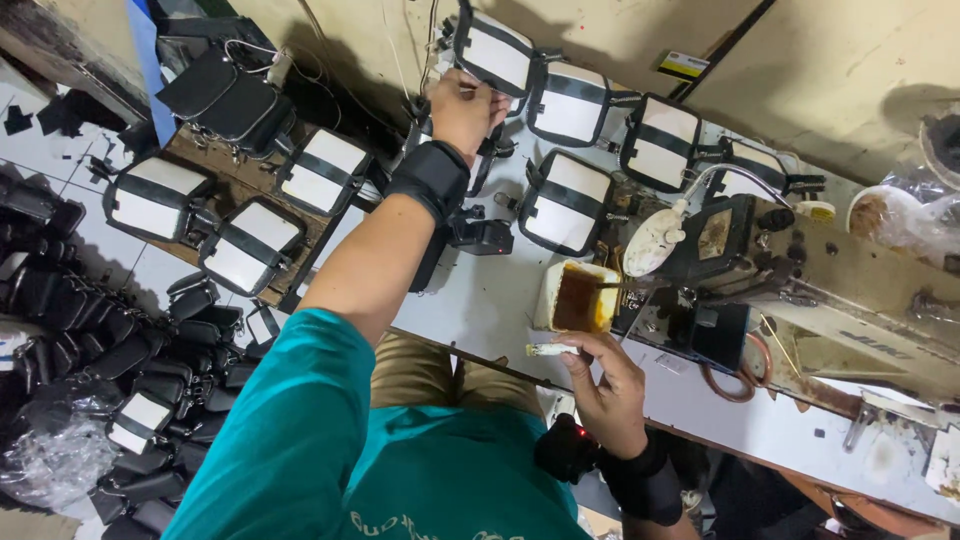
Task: Applying glue to the edges of small leather components using a manual applicator
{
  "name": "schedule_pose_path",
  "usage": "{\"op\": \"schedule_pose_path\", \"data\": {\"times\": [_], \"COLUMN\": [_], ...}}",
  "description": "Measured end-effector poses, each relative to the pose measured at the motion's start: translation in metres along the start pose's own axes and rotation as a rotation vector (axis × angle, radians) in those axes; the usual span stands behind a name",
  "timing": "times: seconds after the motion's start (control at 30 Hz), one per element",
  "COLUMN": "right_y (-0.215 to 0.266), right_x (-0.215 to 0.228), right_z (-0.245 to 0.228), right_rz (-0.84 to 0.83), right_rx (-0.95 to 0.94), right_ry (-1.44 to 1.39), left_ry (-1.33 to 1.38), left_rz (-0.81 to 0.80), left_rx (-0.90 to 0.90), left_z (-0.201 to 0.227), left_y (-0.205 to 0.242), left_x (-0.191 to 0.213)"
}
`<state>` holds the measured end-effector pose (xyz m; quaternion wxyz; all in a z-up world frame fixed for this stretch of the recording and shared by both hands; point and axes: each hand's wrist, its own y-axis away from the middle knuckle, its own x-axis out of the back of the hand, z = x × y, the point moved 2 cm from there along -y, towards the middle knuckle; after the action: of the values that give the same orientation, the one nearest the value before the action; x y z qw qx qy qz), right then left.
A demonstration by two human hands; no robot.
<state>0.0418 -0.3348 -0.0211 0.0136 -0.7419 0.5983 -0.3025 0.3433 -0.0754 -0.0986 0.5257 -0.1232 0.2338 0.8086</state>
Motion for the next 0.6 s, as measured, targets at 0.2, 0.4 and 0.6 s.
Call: {"op": "schedule_pose_path", "data": {"times": [0.2, 0.4, 0.6], "right_y": [0.005, 0.005, 0.005], "right_x": [-0.001, -0.001, 0.000], "right_z": [0.006, 0.004, -0.001], "right_rz": [0.000, 0.000, -0.003], "right_rx": [-0.040, -0.036, 0.011], "right_ry": [0.022, 0.004, -0.022], "left_ry": [0.018, 0.096, -0.255], "left_rz": [0.035, 0.086, -0.105], "left_rx": [0.127, 0.248, 0.102], "left_z": [-0.007, -0.023, 0.093], "left_y": [-0.008, -0.023, 0.084], "left_x": [0.004, 0.024, 0.029]}}
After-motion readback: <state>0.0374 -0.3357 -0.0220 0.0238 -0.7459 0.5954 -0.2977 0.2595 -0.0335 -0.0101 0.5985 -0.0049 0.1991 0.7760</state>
